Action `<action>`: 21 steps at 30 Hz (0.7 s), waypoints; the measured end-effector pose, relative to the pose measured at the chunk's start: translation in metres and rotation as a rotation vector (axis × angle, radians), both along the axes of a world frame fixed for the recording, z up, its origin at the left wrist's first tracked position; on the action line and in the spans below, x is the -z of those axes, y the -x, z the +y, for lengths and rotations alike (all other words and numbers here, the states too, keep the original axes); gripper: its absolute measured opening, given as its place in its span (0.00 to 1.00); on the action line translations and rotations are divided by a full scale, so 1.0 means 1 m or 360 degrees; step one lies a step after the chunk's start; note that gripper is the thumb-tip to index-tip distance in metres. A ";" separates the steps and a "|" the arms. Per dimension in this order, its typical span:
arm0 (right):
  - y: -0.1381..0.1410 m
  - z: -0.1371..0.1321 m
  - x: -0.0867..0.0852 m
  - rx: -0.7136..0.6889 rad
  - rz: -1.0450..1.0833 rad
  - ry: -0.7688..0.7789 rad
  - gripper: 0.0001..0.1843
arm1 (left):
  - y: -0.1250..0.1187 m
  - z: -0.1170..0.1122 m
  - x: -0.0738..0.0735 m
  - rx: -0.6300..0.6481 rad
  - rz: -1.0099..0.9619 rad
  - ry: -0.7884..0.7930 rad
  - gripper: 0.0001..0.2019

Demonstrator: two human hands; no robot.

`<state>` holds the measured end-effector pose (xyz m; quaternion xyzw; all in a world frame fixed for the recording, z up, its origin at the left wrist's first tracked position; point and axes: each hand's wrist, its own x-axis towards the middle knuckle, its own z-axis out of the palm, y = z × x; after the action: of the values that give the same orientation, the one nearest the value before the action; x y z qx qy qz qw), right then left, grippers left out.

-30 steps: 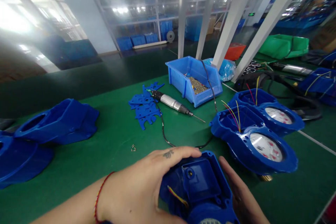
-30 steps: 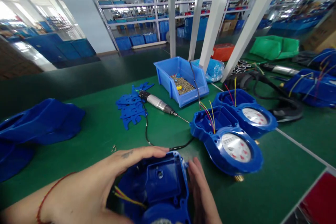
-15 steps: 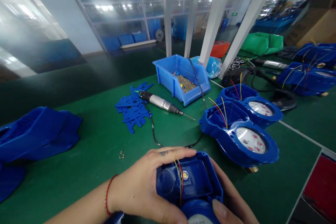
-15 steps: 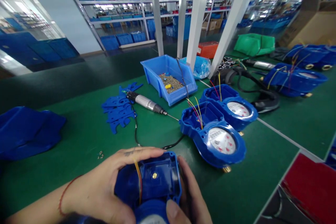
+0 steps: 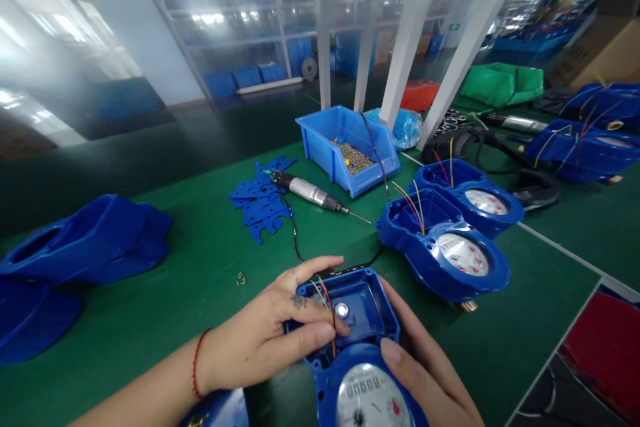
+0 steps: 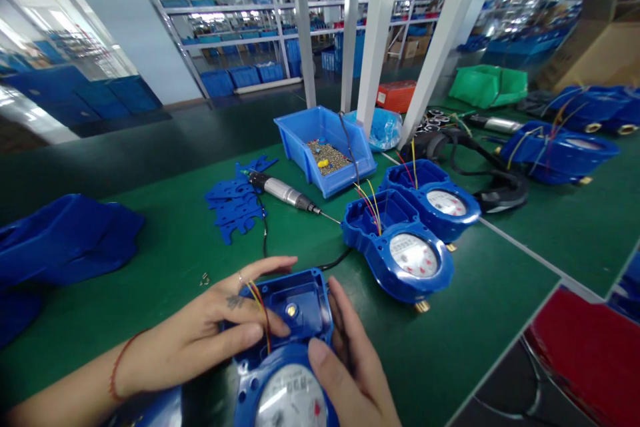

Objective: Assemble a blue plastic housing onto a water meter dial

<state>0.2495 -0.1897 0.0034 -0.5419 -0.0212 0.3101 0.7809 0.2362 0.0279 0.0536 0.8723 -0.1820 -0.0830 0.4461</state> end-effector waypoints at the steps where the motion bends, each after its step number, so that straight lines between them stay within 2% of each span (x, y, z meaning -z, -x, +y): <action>1: -0.002 0.000 0.000 -0.0016 0.0015 -0.0033 0.38 | 0.002 -0.002 -0.003 -0.0017 -0.0027 -0.0039 0.15; 5: -0.002 0.002 -0.001 0.0053 0.0134 -0.0212 0.43 | 0.008 -0.014 -0.008 -0.0222 -0.0054 0.0057 0.17; 9: 0.007 0.001 -0.003 0.0079 0.0064 -0.0154 0.47 | 0.014 -0.024 -0.003 -0.0305 -0.0145 0.0031 0.14; 13: 0.007 -0.003 -0.002 -0.0013 -0.0116 -0.0133 0.47 | 0.019 -0.030 0.008 -0.0711 -0.0225 0.0112 0.17; 15: 0.002 -0.005 -0.002 -0.0087 -0.0135 -0.0133 0.45 | 0.020 -0.029 0.008 -0.0814 -0.0201 0.0135 0.18; 18: -0.004 -0.005 -0.004 -0.0185 -0.0220 -0.0111 0.44 | 0.030 -0.022 -0.005 -0.0886 -0.0216 0.0102 0.17; 21: -0.007 -0.006 -0.001 -0.0216 -0.0292 -0.0081 0.45 | 0.059 -0.013 -0.025 -0.1051 -0.0338 0.0068 0.20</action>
<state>0.2570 -0.1957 0.0042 -0.5452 -0.1371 0.3107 0.7665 0.1774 0.0146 0.0787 0.8784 0.0630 0.1608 0.4456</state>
